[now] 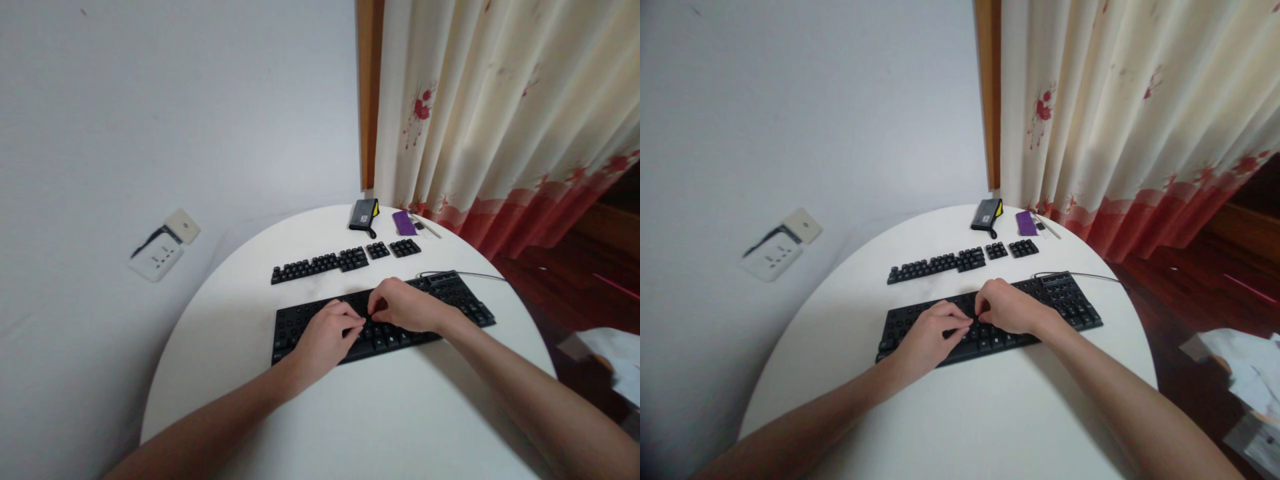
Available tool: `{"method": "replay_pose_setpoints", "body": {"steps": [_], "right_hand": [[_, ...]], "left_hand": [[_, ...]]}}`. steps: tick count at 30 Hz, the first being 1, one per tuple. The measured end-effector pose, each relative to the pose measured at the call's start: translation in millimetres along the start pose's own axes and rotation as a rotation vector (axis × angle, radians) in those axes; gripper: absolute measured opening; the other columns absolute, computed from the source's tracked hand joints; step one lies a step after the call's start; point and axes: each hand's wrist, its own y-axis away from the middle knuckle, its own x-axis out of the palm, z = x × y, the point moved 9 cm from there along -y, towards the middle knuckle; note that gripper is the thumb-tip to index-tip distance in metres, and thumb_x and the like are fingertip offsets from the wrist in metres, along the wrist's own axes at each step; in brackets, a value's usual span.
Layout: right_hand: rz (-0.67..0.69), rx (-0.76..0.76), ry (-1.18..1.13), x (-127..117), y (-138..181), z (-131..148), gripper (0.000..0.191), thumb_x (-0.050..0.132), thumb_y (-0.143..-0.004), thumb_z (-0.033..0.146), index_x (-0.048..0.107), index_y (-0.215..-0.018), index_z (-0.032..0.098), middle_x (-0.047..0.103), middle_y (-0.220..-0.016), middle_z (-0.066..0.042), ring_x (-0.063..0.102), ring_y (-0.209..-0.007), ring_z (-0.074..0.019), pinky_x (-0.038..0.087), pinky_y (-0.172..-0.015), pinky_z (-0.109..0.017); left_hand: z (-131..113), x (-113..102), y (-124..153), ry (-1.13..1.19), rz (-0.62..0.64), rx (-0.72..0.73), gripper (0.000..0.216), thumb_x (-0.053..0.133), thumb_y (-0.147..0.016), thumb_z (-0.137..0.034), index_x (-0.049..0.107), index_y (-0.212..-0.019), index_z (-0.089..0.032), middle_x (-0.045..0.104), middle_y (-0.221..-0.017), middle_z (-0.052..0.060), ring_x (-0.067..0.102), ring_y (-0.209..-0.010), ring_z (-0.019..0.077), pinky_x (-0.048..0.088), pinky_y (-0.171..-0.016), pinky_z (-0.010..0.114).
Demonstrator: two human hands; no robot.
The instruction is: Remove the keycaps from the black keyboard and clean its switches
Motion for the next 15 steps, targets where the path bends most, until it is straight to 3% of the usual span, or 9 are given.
{"method": "replay_pose_setpoints", "body": {"steps": [7,15], "right_hand": [[0.033,-0.076,0.04,5.3,1.2,8.7,0.021,0.058,-0.075,0.005,0.075,-0.077,0.018,0.072,-0.072,0.0,0.063,-0.064,-0.0134,0.043,-0.063,-0.022],[0.047,-0.134,0.216,11.9,2.2,15.3,0.023,0.057,-0.076,0.005,0.074,-0.081,0.019,0.073,-0.079,-0.002,0.064,-0.07,-0.0156,0.041,-0.068,-0.023]], "left_hand": [[-15.6,-3.5,1.5,-0.14,0.134,0.086,0.019,0.058,-0.091,-0.02,0.075,-0.099,-0.025,0.066,-0.1,0.005,0.057,-0.097,0.0205,0.048,-0.088,0.035],[-17.2,-3.1,-0.1,-0.174,0.162,0.06,0.021,0.055,-0.091,-0.021,0.076,-0.094,-0.024,0.062,-0.099,0.006,0.057,-0.1,0.021,0.049,-0.086,0.034]]}}
